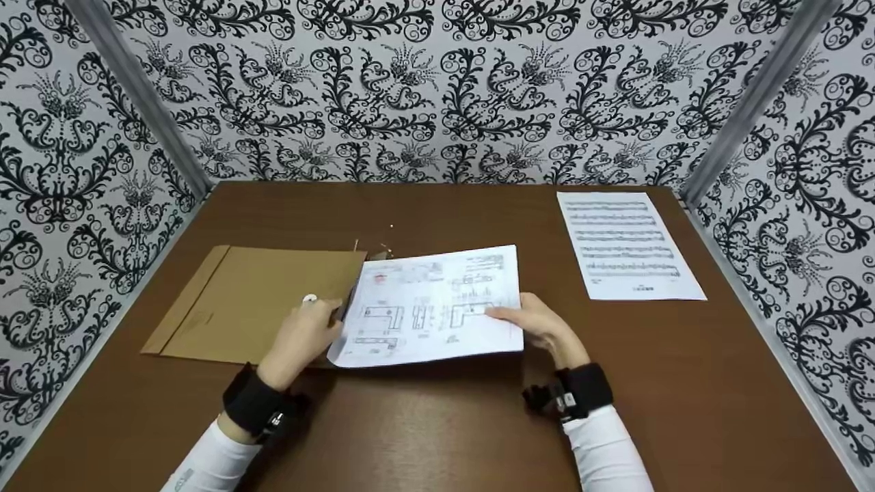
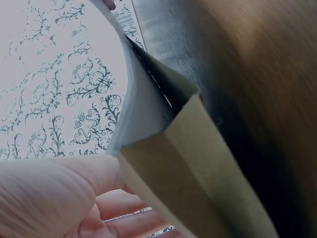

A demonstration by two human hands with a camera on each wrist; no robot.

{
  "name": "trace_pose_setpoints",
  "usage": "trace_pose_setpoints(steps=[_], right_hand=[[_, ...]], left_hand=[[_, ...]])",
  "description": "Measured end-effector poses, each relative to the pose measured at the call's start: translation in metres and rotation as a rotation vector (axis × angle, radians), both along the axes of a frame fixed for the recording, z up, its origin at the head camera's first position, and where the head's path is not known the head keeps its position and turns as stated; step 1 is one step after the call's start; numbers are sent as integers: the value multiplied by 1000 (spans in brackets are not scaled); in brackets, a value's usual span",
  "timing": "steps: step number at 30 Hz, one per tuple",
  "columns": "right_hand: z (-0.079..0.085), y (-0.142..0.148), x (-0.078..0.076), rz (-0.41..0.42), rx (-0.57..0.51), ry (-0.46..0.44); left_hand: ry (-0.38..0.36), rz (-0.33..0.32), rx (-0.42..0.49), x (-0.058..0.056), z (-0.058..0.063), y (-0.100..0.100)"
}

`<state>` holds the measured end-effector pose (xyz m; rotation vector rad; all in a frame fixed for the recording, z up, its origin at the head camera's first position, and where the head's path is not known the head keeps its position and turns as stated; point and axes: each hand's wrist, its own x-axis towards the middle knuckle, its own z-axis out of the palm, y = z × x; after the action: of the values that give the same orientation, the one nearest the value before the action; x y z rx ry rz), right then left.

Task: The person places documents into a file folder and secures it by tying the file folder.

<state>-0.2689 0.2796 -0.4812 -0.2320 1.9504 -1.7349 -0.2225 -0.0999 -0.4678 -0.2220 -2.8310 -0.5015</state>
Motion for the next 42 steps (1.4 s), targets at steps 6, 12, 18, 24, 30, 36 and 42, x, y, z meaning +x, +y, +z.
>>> trace_pose_setpoints(steps=[6, 12, 18, 24, 30, 36, 42], right_hand=[[-3, -1, -1, -2, -24, -26], [-5, -4, -1, -9, -69, -52], [-6, -6, -1, -24, -90, -69], [-9, -5, -2, -24, -122, -77], [-11, -6, -2, -20, -116, -72], [-11, -13, 0, -21, -125, -75], [-13, -28, 1, -23, -138, -51]], left_hand=[[-28, -16, 9, 2, 4, -1], [-46, -8, -13, 3, 6, -2], [-67, -3, -10, 3, 9, -3], [-57, -12, 8, 4, 11, -5], [-40, -23, 32, 3, 11, -6], [-55, -23, 31, 4, 12, -5], [-57, -10, 25, 4, 11, -6]])
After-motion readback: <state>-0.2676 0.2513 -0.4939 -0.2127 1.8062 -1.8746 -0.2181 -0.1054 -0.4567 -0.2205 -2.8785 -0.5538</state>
